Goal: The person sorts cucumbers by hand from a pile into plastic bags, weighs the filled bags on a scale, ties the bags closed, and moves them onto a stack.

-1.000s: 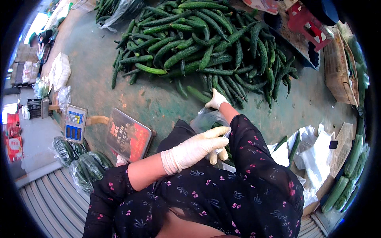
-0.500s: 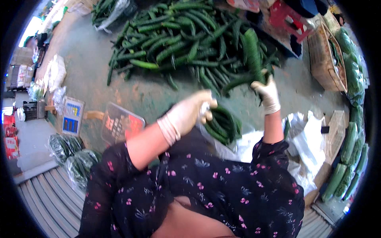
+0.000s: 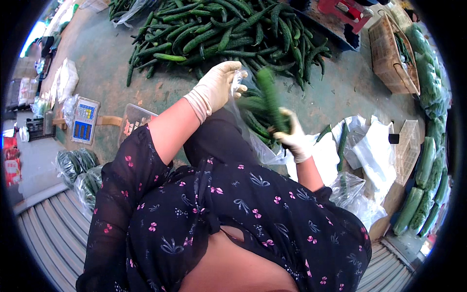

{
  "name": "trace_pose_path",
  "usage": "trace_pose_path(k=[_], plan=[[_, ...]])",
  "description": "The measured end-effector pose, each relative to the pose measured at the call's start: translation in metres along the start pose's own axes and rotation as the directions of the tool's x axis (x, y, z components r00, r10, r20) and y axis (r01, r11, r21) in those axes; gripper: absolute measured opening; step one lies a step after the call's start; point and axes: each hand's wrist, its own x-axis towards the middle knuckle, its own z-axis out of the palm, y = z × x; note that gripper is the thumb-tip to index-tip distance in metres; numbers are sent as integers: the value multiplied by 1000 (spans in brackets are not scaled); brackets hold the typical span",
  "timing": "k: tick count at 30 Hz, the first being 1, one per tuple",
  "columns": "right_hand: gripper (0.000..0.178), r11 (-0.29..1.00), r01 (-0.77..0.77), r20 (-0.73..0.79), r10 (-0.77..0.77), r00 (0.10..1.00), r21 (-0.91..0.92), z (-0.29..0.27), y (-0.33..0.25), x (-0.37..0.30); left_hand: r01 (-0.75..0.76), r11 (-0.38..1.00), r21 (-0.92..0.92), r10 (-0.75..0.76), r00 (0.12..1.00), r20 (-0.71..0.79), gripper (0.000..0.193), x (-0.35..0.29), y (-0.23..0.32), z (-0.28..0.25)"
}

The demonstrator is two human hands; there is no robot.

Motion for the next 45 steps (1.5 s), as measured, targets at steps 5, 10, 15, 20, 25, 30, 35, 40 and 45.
trace_pose_path(k=[5,10,15,20,25,30,35,40,45], plan=[[86,341,-58,83,385,919,-938,-28,56,-2,14,998,62,-15,1000,17,42,-6,-1,-14],[54,563,91,282,263,923,-821,-7,-8,5,16,996,84,-14,999,-30,41,-17,-3,-11],[40,864,-291,112,364,925,-410,-22,10,58,37,996,85,-41,998,44,35,-15,0,-7],[43,904,-174,-425,-9,905,-391,-80,93,90,78,987,141,-79,997,0,41,-13,-3,-6],[43,875,-397,-649,134,749,-277,-98,144,27,63,990,130,-66,998,17,48,-18,3,-7],[28,593,-662,-147,684,715,-458,-54,146,-25,103,972,212,-108,994,14,41,-14,-3,-2],[36,337,-150,67,553,830,-929,-9,128,-22,269,881,390,-267,962,-60,41,-5,-8,-10],[31,-15,-62,-63,403,913,-998,-33,77,-31,333,774,539,-260,943,-208,39,4,-12,-11],[86,-83,-420,-418,-46,907,-904,-51,35,-48,411,653,636,-365,907,-211,44,11,-15,0]])
